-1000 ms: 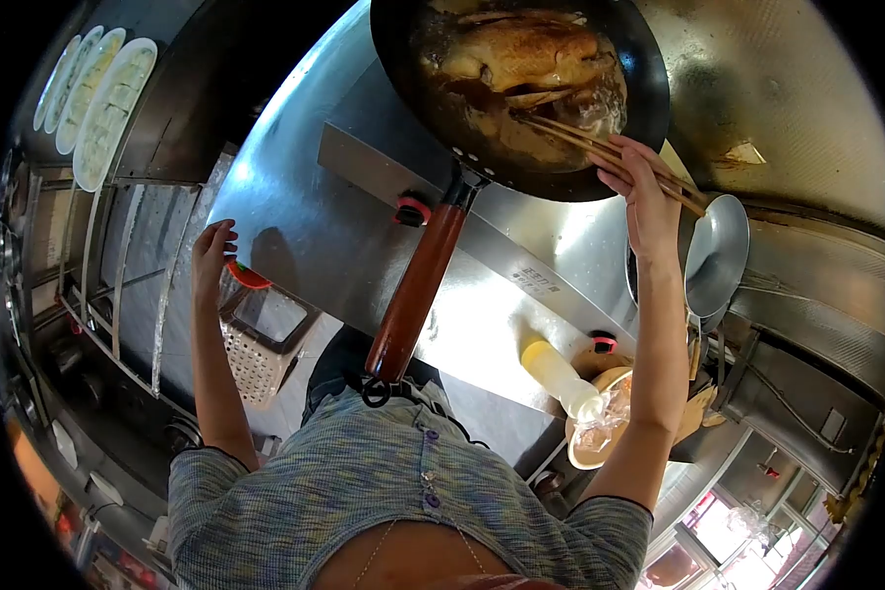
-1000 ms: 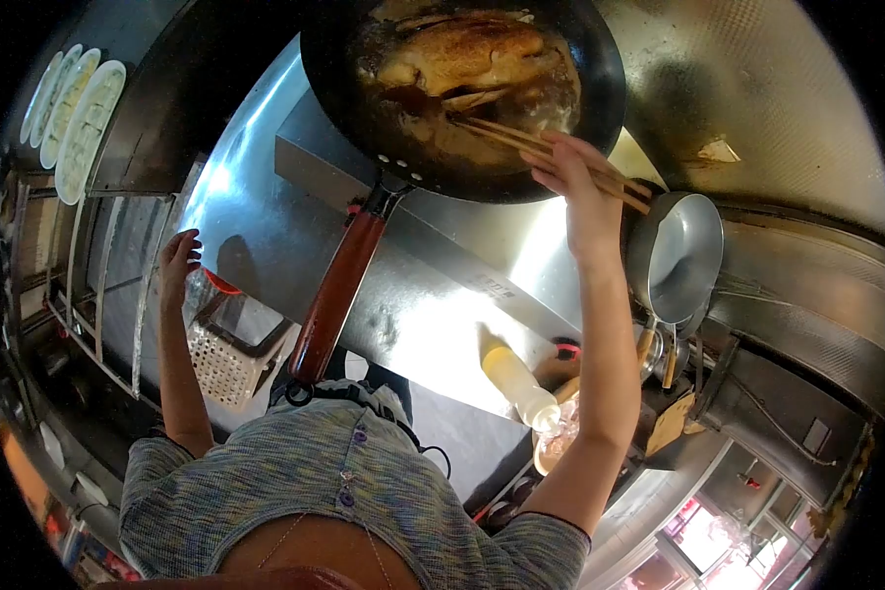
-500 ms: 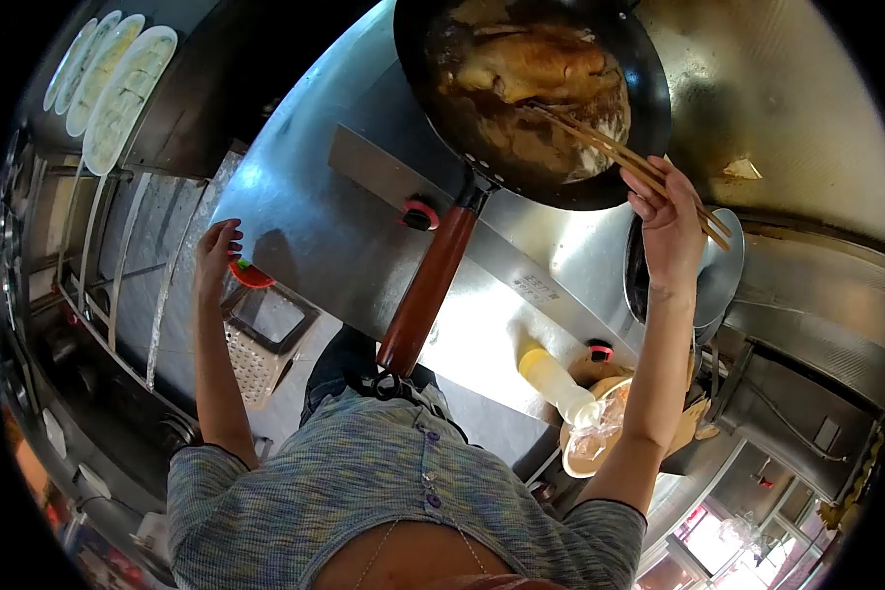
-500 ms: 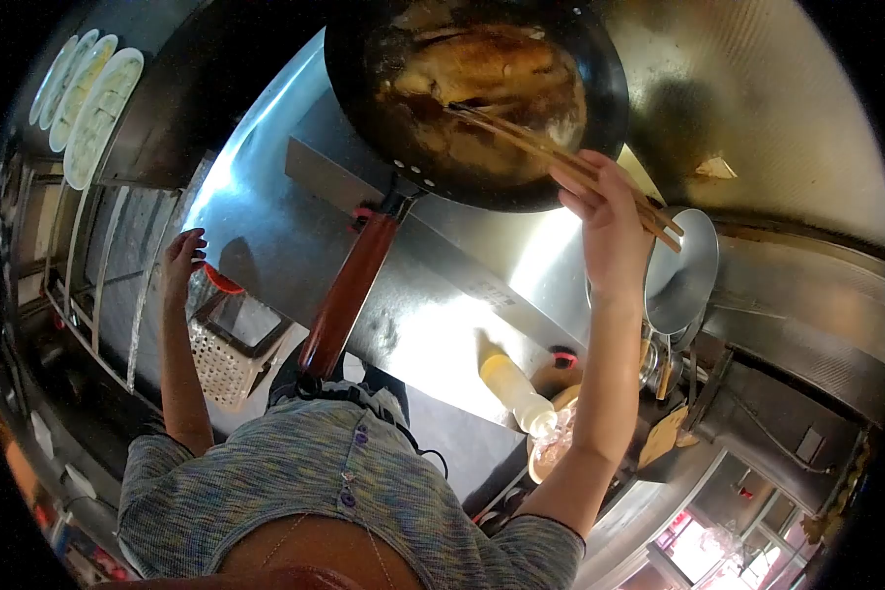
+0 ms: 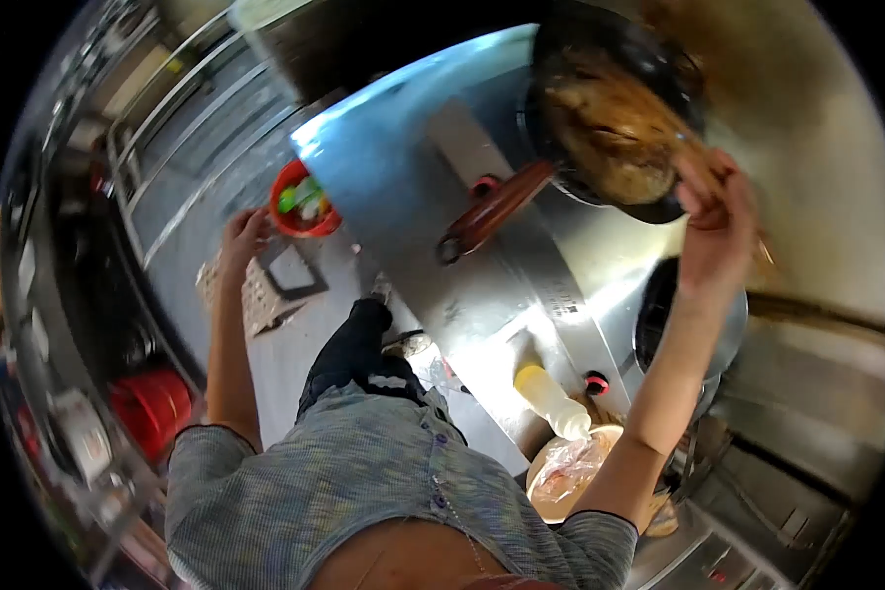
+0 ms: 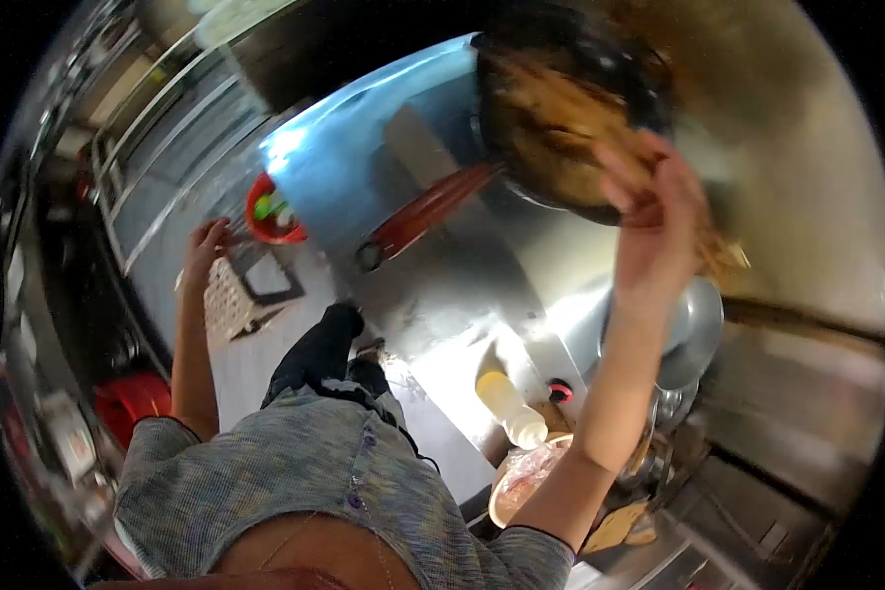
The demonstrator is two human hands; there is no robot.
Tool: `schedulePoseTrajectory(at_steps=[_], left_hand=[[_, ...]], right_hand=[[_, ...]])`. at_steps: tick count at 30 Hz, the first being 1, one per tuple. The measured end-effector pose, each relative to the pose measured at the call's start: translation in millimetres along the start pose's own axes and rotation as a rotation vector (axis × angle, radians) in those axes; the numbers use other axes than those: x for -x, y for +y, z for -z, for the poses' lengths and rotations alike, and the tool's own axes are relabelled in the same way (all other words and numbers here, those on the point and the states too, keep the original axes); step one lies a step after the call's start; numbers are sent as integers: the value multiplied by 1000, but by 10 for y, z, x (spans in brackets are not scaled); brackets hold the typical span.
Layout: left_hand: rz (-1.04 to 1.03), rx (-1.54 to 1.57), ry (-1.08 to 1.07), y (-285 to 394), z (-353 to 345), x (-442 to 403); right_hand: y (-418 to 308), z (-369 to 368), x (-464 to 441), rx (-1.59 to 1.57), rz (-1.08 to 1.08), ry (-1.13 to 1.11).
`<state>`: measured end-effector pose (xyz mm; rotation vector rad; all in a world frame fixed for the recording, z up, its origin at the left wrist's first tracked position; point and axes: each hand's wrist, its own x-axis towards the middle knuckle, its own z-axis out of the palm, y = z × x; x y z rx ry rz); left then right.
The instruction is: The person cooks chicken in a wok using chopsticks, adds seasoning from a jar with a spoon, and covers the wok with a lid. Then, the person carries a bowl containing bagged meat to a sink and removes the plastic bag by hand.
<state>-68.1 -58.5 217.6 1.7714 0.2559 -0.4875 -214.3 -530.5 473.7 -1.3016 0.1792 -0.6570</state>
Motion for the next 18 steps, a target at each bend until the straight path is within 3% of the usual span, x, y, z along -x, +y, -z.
schedulePoseTrajectory(at_steps=[4,8,11,15,18], left_hand=[[-51,88,114,-331,368,505],[11,201,200,-571,757,652],[57,237,212,-749,1013,505],[69,216,248,-846,1317,352],[57,233,307,-896,1617,187]], right_hand=[[-213,-846,84,1,133,-242],[-226,-1742,353,211,213,-386],[340,-2388,595,293,133,-339],[1884,-3162,1038,299,-220,-485],[2045,-3327,890,412,24,-519]])
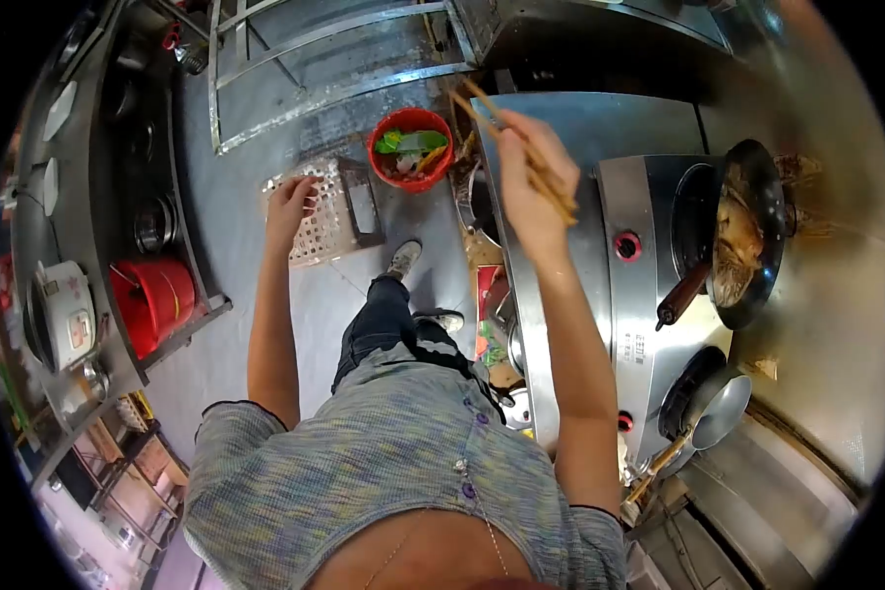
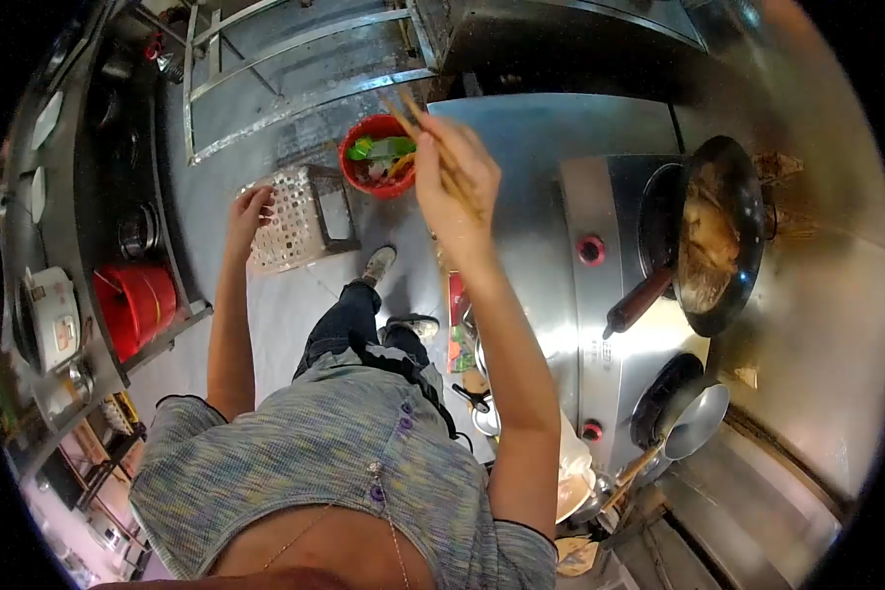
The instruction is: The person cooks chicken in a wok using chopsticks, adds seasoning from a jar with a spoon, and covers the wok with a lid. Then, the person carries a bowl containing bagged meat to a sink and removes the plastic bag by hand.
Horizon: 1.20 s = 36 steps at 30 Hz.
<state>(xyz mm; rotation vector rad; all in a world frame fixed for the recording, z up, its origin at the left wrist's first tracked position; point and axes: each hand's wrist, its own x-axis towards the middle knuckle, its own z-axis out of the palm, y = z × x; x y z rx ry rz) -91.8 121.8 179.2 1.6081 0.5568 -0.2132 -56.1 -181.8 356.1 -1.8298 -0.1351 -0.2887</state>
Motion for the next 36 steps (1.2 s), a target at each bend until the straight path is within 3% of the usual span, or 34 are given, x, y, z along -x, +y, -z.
schedulePoseTrajectory(at_steps=[4,6,7,8,10,12,13,14,16,20,24,25,28,32,36], left_hand=[[18,-28,-13,19,92,-296],[18,16,-92,-36,31,-456],[16,9,-133,-22,-42,-510],[38,-40,-102,56,-161,-482],[-4,-119,-196,90,-342,-538],[4,-142,-284,111,-521,-581],[10,-174,-289,124,-618,-601],[16,-206,-287,149,-702,-606],[4,-191,-374,248,-790,-574],[-22,-193,-409,276,-980,-591],[-90,-214,-449,263,-1067,-592],[-109,-218,-454,286,-1063,-545],[-159,-363,-354,310,-1037,-377],[-103,-369,-363,227,-891,-279],[-104,-374,-372,160,-942,-304]], right_hand=[[32,-75,-75,62,129,200],[504,-175,81,-103,13,-16],[575,-149,137,-82,30,71],[402,9,122,82,84,156],[77,412,152,116,165,307],[-417,973,282,491,39,470],[-473,1386,331,499,114,551],[-545,1795,447,301,-85,617],[-683,2494,684,268,-17,798],[209,3947,1196,494,-327,989],[837,4193,1071,479,-394,915],[972,4203,1028,624,-301,894],[972,4272,1012,893,-439,1004],[933,4173,1041,550,-223,941],[474,4289,1229,185,-310,991]])
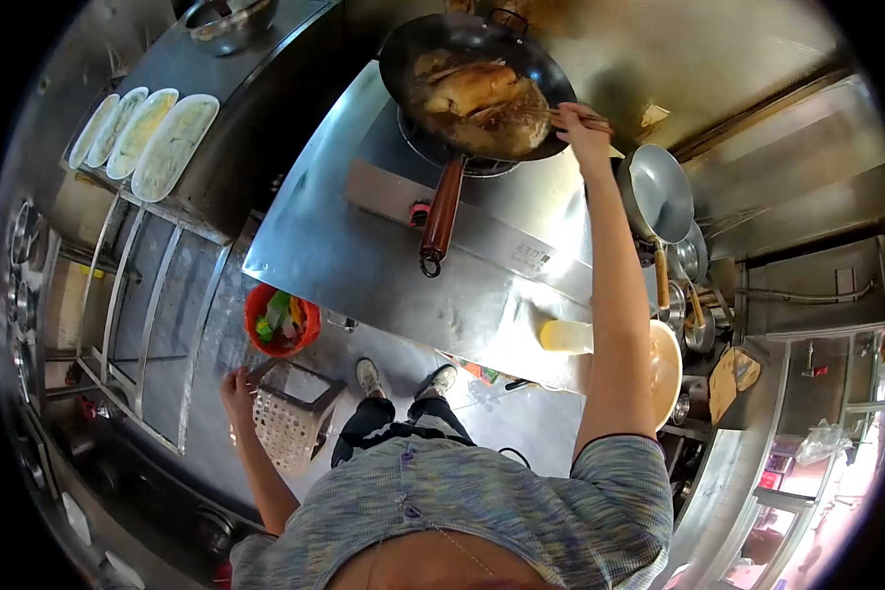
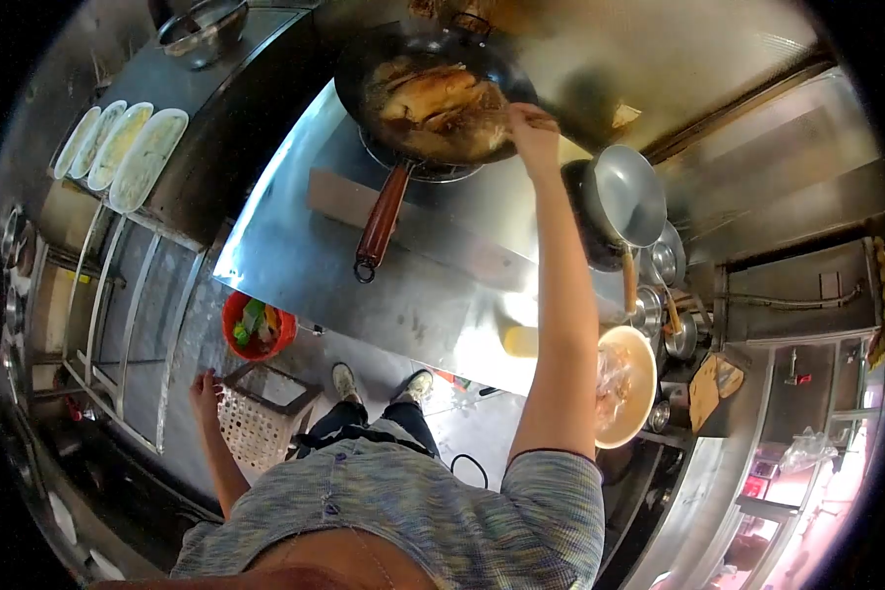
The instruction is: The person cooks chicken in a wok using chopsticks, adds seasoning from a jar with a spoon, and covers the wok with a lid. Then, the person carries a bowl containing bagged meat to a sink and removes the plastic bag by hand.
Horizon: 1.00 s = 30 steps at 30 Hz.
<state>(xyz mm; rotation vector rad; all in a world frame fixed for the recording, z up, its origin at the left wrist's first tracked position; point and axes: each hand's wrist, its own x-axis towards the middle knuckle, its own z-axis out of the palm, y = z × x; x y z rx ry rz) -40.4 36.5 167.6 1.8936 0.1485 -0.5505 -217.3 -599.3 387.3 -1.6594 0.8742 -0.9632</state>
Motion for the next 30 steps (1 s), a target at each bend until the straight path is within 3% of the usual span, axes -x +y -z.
schedulePoseTrajectory(at_steps=[4,7,10,14,16,20,22,24,25,28,30], left_hand=[[-33,19,-91,-149,-164,-239],[-42,0,-169,80,-391,-230],[-74,9,-197,304,-515,-193],[-99,-69,-248,433,-609,-254],[-102,-103,-277,474,-636,-259],[-133,-202,-321,478,-736,-263],[-148,-227,-356,571,-852,-262],[-158,-252,-366,612,-959,-203],[-169,-222,-461,634,-989,-248],[-226,-215,-360,768,-1174,-14],[-254,-213,-406,680,-1205,-92]], right_hand=[[-359,262,582,-214,100,47],[79,290,847,-25,-5,18],[-245,501,1078,-477,-21,136],[-848,759,1688,-746,-6,133],[-1040,875,2055,-970,101,-51],[-1340,890,2632,-1131,349,-325],[-1505,854,2723,-1049,445,-557],[-1689,812,2712,-1064,407,-767],[-1711,801,2723,-1094,423,-778],[-1666,898,2746,-1127,416,-835],[-1580,1182,2596,-1064,488,-918]])
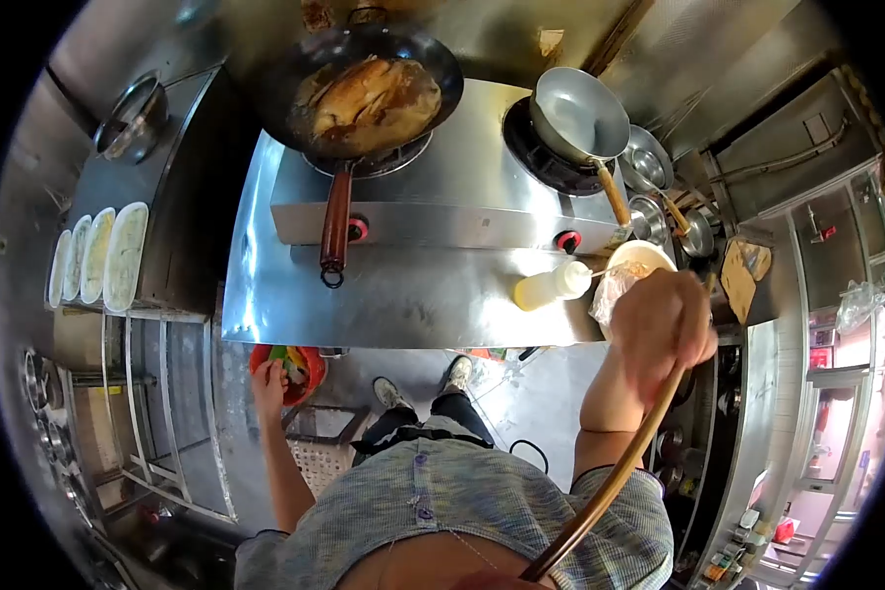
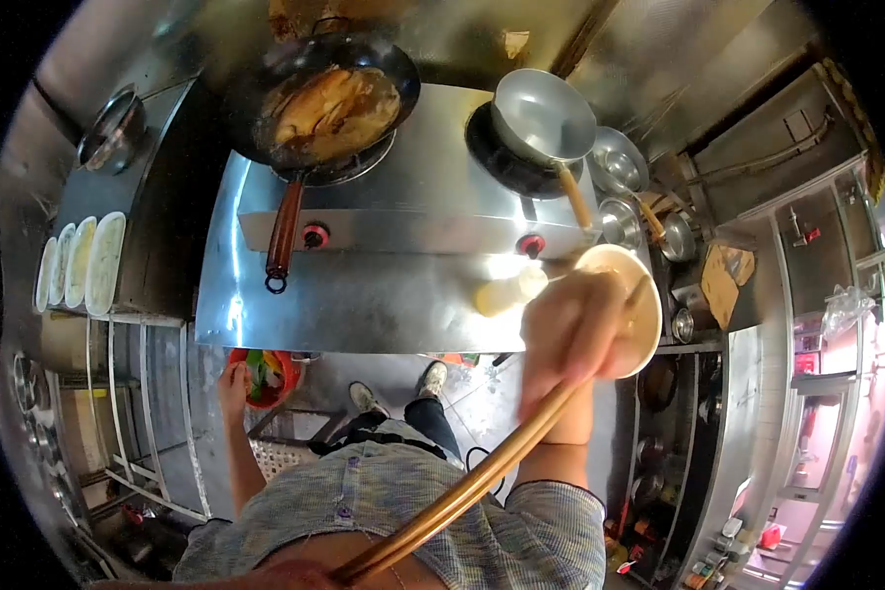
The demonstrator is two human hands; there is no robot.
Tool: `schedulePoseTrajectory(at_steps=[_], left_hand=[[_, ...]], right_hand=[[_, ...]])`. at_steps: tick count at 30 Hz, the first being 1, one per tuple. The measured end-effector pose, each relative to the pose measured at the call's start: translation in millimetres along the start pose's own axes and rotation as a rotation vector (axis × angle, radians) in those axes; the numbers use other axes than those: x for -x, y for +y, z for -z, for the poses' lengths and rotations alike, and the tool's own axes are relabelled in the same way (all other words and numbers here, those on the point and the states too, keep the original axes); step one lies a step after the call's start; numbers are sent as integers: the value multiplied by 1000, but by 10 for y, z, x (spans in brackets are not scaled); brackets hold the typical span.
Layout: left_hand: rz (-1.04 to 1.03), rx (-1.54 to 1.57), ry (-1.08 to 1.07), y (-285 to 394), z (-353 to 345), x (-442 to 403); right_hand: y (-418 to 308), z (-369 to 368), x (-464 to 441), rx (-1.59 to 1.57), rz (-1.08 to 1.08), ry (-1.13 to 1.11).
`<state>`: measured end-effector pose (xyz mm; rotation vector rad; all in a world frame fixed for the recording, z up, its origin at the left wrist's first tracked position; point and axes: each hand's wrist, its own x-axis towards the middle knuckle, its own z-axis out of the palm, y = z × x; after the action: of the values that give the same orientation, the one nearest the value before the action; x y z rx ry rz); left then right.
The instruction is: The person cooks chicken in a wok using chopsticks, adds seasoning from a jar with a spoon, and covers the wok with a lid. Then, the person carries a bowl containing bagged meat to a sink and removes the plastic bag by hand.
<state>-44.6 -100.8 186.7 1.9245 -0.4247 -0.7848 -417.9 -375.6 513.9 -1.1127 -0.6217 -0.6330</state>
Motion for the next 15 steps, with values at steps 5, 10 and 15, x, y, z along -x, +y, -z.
schedulePoseTrajectory(at_steps=[5,10,15], left_hand=[[92,-11,95,-76,-77,214],[84,26,164,44,-318,531],[103,39,210,118,-558,736]], right_hand=[[-754,840,840,551,68,847],[-856,1848,1178,1195,-263,1271],[-787,2561,1399,1764,-529,1049]])
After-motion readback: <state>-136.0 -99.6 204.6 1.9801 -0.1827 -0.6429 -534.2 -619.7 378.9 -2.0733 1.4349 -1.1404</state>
